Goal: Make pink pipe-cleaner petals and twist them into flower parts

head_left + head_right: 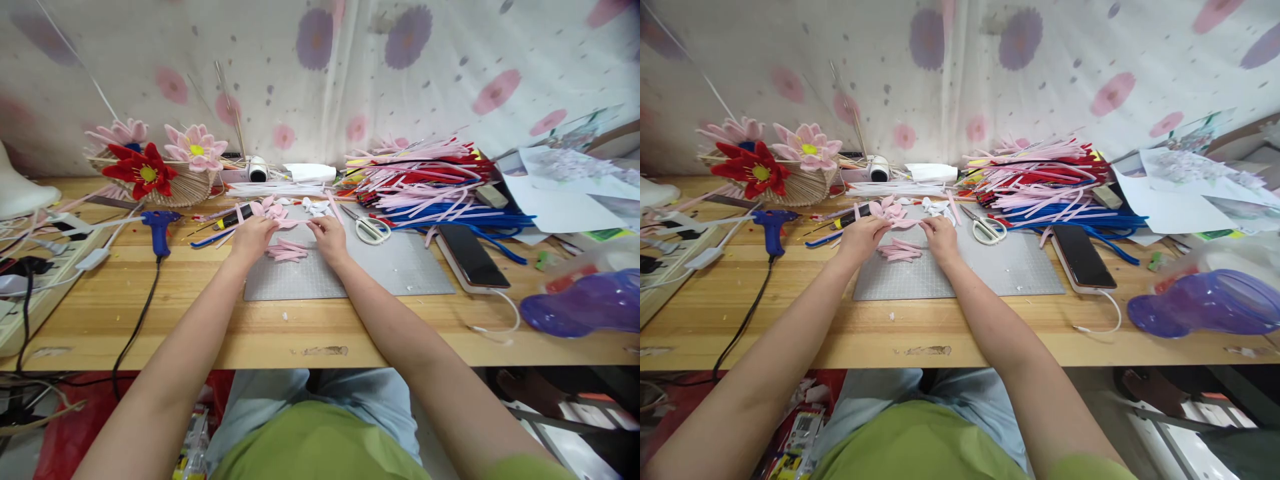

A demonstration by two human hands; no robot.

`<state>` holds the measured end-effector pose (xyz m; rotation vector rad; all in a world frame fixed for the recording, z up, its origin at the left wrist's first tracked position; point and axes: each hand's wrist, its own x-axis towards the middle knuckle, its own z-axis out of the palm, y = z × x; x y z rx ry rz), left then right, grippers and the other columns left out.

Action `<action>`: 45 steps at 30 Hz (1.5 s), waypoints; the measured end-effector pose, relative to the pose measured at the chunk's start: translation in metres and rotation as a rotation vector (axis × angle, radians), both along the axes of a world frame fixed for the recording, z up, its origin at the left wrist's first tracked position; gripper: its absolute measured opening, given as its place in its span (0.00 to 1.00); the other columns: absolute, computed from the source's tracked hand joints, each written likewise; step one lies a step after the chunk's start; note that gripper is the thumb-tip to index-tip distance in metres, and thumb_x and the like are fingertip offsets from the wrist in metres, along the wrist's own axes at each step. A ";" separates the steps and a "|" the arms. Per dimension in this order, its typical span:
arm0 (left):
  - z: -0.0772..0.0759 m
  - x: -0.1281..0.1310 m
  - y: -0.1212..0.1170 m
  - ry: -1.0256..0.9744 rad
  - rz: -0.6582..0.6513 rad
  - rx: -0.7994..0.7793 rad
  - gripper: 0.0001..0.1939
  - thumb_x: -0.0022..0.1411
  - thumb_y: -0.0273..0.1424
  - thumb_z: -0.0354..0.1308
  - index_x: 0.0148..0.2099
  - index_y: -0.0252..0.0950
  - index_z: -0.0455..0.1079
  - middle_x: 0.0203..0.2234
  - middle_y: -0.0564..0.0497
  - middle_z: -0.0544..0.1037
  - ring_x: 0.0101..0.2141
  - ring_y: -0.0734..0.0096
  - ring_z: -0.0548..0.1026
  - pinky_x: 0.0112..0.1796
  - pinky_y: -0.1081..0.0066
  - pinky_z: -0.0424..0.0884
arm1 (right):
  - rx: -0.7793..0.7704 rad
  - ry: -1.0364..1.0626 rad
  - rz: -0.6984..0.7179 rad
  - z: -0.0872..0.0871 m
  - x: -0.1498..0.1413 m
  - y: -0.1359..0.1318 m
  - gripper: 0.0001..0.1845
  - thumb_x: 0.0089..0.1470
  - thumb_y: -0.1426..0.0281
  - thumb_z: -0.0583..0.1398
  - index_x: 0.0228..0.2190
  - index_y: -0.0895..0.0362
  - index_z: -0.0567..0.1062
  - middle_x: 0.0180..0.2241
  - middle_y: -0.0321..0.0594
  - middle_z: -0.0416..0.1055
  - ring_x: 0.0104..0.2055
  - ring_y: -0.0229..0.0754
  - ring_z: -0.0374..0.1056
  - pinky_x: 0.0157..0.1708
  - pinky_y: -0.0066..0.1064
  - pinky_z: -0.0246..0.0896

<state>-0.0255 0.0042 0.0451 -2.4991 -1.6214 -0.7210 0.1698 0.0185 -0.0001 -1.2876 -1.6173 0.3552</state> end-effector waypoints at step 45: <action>-0.025 0.051 -0.040 -1.481 0.082 -0.873 0.08 0.45 0.25 0.65 0.31 0.28 0.70 0.26 0.47 0.78 0.27 0.71 0.77 0.25 0.76 0.72 | -0.483 0.797 0.399 0.008 -0.024 -0.016 0.20 0.29 0.58 0.67 0.22 0.57 0.68 0.17 0.27 0.61 0.18 0.28 0.52 0.19 0.24 0.47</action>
